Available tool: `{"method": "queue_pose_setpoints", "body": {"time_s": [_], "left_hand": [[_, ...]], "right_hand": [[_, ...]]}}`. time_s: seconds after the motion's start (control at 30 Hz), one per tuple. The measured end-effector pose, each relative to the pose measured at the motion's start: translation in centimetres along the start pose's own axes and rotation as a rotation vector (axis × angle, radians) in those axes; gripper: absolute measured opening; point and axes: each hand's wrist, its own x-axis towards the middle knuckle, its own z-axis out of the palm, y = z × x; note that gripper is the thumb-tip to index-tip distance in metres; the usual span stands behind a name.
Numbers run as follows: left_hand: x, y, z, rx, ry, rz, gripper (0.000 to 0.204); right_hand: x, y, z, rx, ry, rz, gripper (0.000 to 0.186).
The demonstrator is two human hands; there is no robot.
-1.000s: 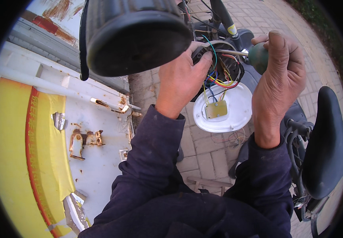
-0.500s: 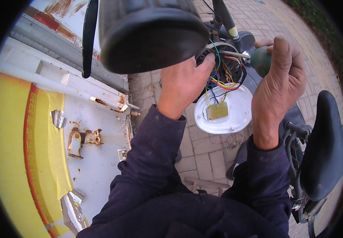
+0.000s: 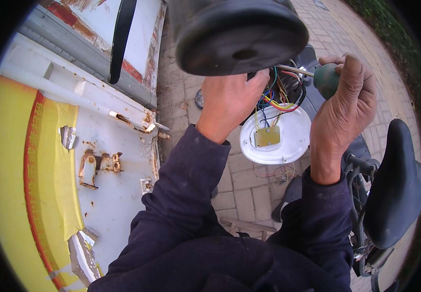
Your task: The person removes the headlight cover, adjusts internal wiring, and uses a screwdriver to secure components. They reassemble the headlight housing and attach it to the motorcycle handlebar area.
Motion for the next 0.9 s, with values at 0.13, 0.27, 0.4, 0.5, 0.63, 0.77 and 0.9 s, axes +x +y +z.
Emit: {"method": "queue_pose_setpoints", "body": {"time_s": [0.13, 0.27, 0.4, 0.5, 0.63, 0.77, 0.9], "left_hand": [[0.0, -0.2, 0.1, 0.016, -0.015, 0.003, 0.036], [0.1, -0.2, 0.2, 0.025, 0.012, 0.019, 0.035], [-0.1, -0.2, 0.2, 0.023, 0.016, 0.011, 0.035], [-0.1, -0.2, 0.2, 0.023, 0.016, -0.006, 0.035], [-0.1, -0.4, 0.4, 0.049, 0.048, -0.002, 0.035], [-0.2, -0.4, 0.3, 0.031, 0.052, 0.014, 0.033], [-0.3, -0.2, 0.3, 0.051, 0.077, 0.027, 0.032]], "right_hand": [[-0.1, -0.1, -0.2, -0.025, 0.015, 0.017, 0.024], [-0.1, -0.1, -0.4, -0.100, -0.019, 0.018, 0.031], [-0.1, 0.0, -0.4, -0.119, -0.045, -0.033, 0.029], [-0.1, 0.3, -0.4, -0.210, -0.075, -0.161, 0.025], [0.2, 0.5, -0.8, -0.448, -0.168, -0.343, 0.029], [0.5, -0.1, -1.0, -0.587, -0.198, -0.305, 0.040], [0.6, -1.8, -1.4, -0.707, -0.300, -0.004, 0.047]]}}
